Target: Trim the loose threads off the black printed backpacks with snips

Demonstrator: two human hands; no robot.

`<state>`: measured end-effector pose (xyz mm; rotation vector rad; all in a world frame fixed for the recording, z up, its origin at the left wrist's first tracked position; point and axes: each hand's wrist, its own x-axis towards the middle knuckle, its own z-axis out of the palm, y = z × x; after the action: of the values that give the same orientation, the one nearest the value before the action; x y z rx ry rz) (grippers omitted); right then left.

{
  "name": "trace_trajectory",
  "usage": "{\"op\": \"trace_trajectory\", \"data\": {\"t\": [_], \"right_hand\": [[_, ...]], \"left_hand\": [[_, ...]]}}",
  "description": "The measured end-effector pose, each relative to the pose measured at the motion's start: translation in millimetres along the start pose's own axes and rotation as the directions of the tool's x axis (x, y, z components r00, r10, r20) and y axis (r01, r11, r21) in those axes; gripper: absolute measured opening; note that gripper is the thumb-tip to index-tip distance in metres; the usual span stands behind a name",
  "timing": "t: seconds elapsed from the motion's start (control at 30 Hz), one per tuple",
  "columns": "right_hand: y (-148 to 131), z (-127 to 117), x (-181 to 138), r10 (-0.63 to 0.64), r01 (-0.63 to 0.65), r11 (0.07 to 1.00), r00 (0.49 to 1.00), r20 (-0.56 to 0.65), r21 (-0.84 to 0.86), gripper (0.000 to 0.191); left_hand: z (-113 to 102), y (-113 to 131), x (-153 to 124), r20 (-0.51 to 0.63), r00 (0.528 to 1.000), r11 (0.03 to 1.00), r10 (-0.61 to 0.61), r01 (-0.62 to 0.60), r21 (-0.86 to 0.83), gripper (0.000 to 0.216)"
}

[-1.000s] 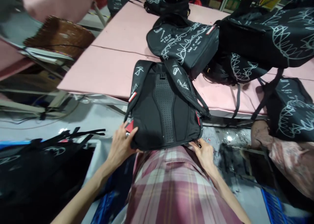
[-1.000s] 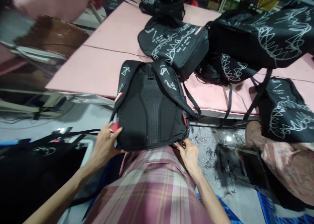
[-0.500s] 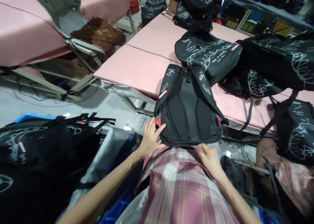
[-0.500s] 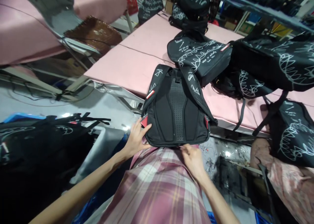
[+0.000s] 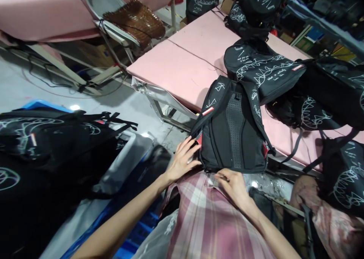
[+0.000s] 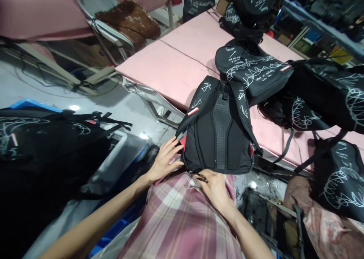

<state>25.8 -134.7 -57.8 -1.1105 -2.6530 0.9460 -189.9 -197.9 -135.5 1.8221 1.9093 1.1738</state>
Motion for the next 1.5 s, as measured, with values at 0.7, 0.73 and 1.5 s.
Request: {"op": "trace_trajectory", "data": {"t": [0.7,0.73,1.5], "right_hand": [[32.3,-12.5,6.8,-0.08,0.114,0.987,0.962,-0.261,0.117,0.02],[37.3,-19.7,8.3,-0.041,0.089,0.987,0.949,-0.314,0.138,0.019],[73.7,-36.1,19.1,0.128,-0.025,0.949,0.942,-0.311,0.314,0.021]], "left_hand": [[-15.7,32.5,40.8,0.383,0.762,0.538,-0.522,0.643,-0.545,0.037],[-16.0,38.1,46.0,0.373,0.763,0.48,-0.527,0.63,-0.61,0.037],[23.6,59.8,134.8,0.517,0.531,0.122,-0.671,0.767,-0.63,0.026]]}}
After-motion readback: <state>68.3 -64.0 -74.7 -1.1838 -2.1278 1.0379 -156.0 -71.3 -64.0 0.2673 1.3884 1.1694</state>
